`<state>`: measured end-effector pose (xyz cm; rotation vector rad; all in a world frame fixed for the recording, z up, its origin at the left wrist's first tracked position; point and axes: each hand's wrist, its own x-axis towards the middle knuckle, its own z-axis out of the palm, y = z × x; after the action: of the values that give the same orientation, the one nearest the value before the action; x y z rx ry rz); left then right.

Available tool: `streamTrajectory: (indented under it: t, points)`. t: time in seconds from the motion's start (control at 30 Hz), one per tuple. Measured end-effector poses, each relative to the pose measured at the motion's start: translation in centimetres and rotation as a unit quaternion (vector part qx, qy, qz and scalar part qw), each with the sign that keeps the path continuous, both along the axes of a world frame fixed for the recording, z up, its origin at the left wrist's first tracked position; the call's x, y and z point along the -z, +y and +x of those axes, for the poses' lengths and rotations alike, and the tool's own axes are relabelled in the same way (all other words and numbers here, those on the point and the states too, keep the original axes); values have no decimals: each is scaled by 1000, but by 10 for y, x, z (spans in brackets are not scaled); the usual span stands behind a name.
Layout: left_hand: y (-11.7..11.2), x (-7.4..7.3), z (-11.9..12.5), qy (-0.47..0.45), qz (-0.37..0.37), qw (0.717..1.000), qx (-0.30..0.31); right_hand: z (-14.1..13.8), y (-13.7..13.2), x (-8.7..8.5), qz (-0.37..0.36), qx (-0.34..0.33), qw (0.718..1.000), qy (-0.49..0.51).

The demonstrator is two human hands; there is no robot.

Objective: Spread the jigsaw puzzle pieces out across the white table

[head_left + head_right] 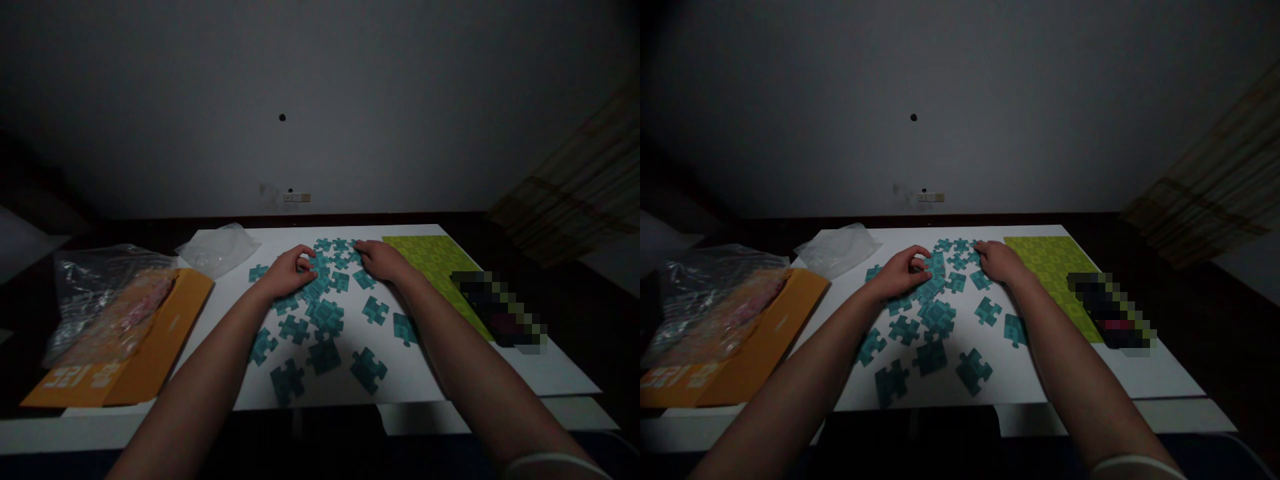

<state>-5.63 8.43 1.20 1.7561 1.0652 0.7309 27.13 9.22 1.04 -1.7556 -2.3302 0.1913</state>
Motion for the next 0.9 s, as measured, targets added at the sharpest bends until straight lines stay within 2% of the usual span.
streamTrajectory:
  t: [0.1, 0.2, 0.33, 0.43, 0.5, 0.63, 0.77, 0.9]
  points:
    - [0, 1, 1, 22, 34, 999, -4, 1, -1, 1, 2, -12, 1000, 3]
    - [2, 0, 4, 8, 39, 999, -24, 1, -5, -1, 6, -11, 1000, 1]
    - [10, -6, 4, -47, 2, 994, -94, -3, -11, -6, 1, 9, 1000, 9]
    - [24, -13, 0, -54, -41, 989, -128, -4, -13, -9, 4, 6, 1000, 10]
    - [35, -15, -5, -45, -37, 986, -154, -4, -13, -9, 6, 2, 1000, 4]
    - [59, -16, -13, 45, 5, 977, -210, -3, -13, -9, 9, -5, 1000, 3]
    - [70, -16, -18, 117, 9, 972, -204, -3, -13, -5, 8, 4, 1000, 29]
    - [68, -19, -17, 167, 14, 966, -195, -3, -13, -3, 9, 4, 1000, 26]
